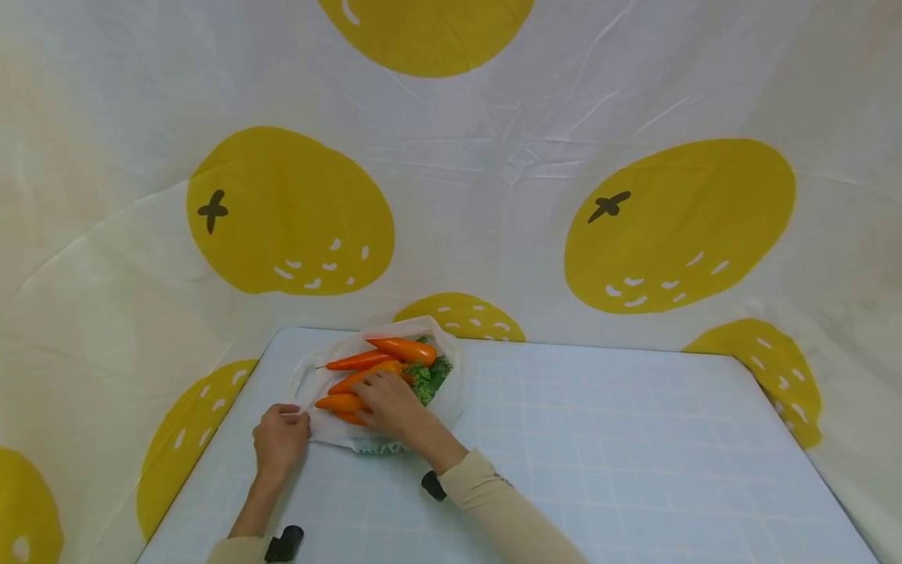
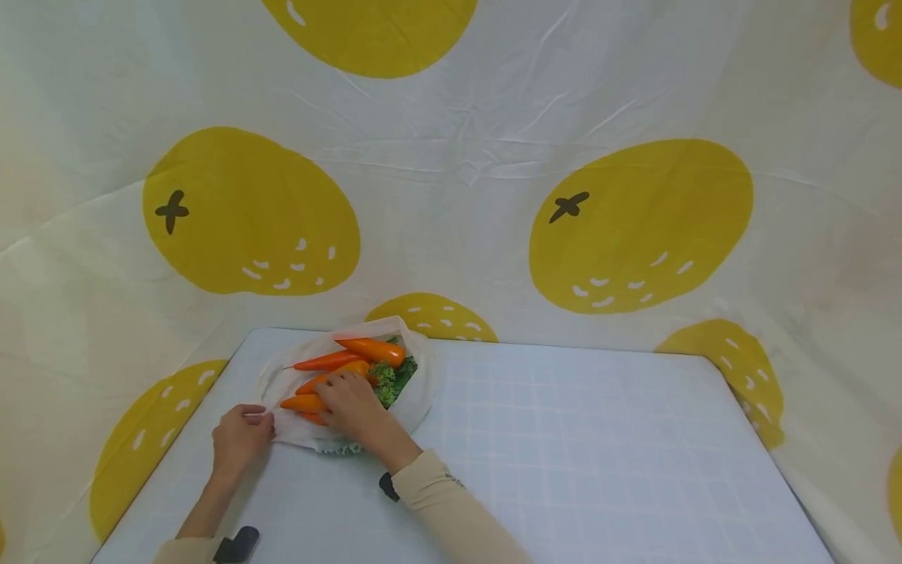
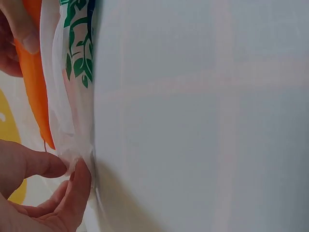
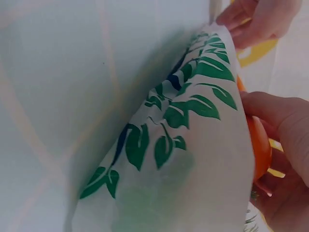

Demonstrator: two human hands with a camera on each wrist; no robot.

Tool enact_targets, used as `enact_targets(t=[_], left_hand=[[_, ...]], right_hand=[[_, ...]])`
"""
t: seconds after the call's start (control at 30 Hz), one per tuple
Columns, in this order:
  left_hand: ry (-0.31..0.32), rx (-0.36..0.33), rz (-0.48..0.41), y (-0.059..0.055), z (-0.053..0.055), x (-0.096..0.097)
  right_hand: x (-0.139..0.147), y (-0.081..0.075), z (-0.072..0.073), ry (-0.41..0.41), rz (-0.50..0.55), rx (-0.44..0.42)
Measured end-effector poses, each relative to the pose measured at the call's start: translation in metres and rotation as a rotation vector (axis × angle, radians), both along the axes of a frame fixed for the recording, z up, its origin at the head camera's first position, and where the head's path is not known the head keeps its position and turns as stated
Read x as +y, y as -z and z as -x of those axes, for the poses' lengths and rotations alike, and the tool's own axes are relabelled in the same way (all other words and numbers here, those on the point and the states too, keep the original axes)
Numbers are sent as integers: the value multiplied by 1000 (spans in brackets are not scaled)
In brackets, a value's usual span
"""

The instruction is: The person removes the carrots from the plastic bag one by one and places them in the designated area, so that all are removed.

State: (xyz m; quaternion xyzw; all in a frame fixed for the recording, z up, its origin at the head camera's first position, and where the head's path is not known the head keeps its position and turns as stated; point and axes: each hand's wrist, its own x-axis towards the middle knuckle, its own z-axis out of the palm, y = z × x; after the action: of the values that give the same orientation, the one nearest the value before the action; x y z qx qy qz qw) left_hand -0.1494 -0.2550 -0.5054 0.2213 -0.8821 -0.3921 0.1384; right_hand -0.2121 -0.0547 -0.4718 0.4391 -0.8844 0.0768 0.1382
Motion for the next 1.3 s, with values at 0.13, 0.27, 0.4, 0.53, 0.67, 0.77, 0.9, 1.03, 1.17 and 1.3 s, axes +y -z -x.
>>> enact_targets(t=[0.13, 0.27, 0.4, 0.53, 0.67, 0.77, 0.9, 1.03, 1.17, 1.3], left_hand=[[-12, -25, -15, 0, 1, -1], [-17, -40, -29, 0, 1, 0], [-9, -54, -37, 1, 2, 0], [2, -43, -19, 2, 1, -1], [10, -27, -3, 3, 2, -2], [17, -25, 6, 3, 3, -3], [23, -7, 22, 3, 3, -2], [27, 15, 38, 3, 2, -2], [21, -8, 39, 4, 2, -1], [18, -24, 37, 4, 3, -1]], right_hand=[[0, -7, -3, 37, -36, -21], [-1, -12, -5, 73, -84, -8], [1, -14, -6, 84, -101, -1], [5, -18, -6, 88, -48, -70], [11, -26, -6, 90, 59, -189], [16, -33, -5, 96, 97, -226], [23, -42, -4, 118, 141, -243], [30, -49, -2, 121, 269, -313], [39, -52, 1, 101, 439, -405], [50, -55, 5, 87, 626, -518]])
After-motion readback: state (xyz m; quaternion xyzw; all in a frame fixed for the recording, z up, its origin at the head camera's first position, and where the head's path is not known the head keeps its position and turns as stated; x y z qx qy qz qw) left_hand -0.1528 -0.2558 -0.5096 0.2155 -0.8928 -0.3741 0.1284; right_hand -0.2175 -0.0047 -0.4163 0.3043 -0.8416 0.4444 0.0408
